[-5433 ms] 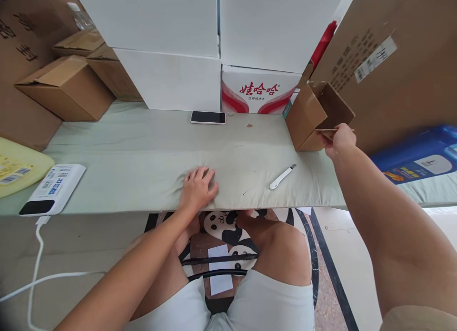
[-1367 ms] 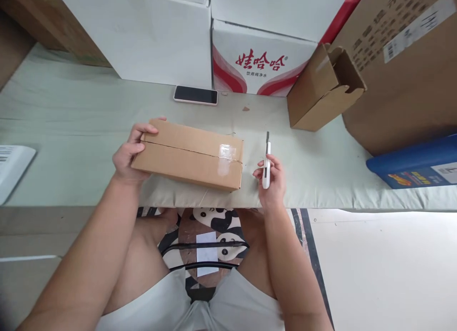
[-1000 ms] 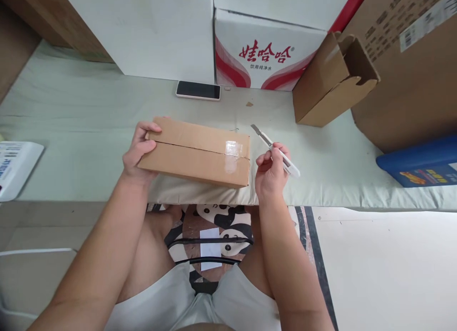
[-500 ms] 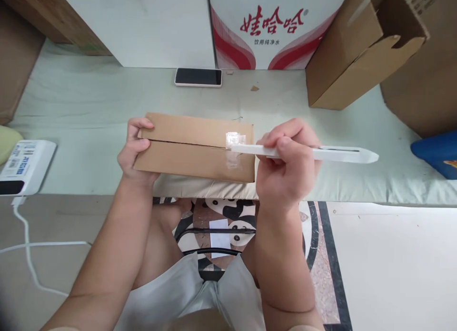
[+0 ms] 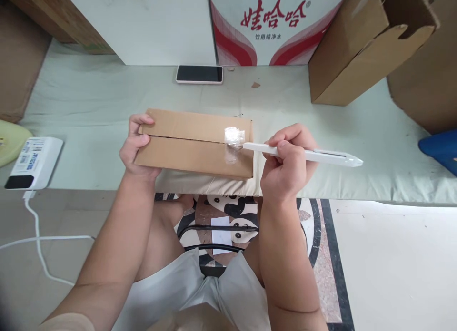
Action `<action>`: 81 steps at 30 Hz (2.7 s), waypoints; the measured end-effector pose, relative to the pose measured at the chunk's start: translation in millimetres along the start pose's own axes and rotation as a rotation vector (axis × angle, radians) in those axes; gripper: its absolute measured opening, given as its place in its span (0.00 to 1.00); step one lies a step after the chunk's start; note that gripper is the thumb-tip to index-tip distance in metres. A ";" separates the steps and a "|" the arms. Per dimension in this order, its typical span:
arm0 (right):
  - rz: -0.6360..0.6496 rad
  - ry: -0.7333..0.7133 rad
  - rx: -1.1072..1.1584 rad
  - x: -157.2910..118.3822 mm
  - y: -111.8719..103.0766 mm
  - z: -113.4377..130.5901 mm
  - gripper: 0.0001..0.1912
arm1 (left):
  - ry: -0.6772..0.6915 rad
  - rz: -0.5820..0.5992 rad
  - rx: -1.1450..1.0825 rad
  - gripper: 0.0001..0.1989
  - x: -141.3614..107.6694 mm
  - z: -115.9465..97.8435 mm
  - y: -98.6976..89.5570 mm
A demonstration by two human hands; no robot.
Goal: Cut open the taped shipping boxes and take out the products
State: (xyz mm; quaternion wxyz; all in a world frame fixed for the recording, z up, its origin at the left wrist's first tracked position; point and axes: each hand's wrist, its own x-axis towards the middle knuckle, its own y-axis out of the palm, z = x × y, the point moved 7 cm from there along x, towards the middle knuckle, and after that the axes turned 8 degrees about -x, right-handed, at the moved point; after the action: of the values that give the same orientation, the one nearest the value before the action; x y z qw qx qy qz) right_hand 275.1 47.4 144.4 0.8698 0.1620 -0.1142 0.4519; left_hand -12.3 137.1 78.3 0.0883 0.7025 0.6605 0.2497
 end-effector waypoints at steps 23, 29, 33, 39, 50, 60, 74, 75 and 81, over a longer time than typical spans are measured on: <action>0.017 -0.061 -0.092 2.3 -5.0 -1.2 0.08 | -0.008 0.030 -0.010 0.19 10.7 3.1 -5.1; -0.043 -0.130 -0.123 3.6 -11.1 5.3 0.08 | 0.026 0.149 -0.049 0.19 11.6 4.9 -6.5; -0.132 -0.207 -0.065 7.5 -19.9 9.1 0.06 | 0.023 0.149 -0.086 0.18 11.7 5.5 -7.4; -0.171 -0.123 0.213 15.5 -35.2 -10.0 0.06 | 0.038 0.143 -0.101 0.14 10.8 4.5 -6.4; 0.011 -0.084 -0.202 3.0 -12.5 -28.4 0.20 | 0.025 0.066 -0.082 0.17 9.0 2.2 -10.2; 0.126 -0.152 -0.146 -10.2 5.5 -24.4 0.18 | -0.048 0.175 -0.031 0.28 -0.7 -14.6 -4.9; -0.062 -0.216 -0.205 -13.8 -9.4 4.0 0.24 | 0.028 0.036 0.002 0.21 -2.3 -10.3 -12.6; -0.064 -0.195 -0.251 -14.7 -9.4 4.7 0.25 | 0.025 0.023 -0.008 0.21 -2.7 -10.1 -12.6; -0.092 -0.144 -0.424 -17.2 -9.9 11.9 0.30 | 0.012 0.038 0.008 0.22 -3.0 -9.9 -12.1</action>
State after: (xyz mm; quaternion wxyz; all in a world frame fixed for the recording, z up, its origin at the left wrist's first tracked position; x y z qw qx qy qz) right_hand 272.8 24.6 147.7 0.8936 0.0123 -0.2609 0.3650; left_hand -27.7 133.5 80.6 0.0766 0.7137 0.6487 0.2530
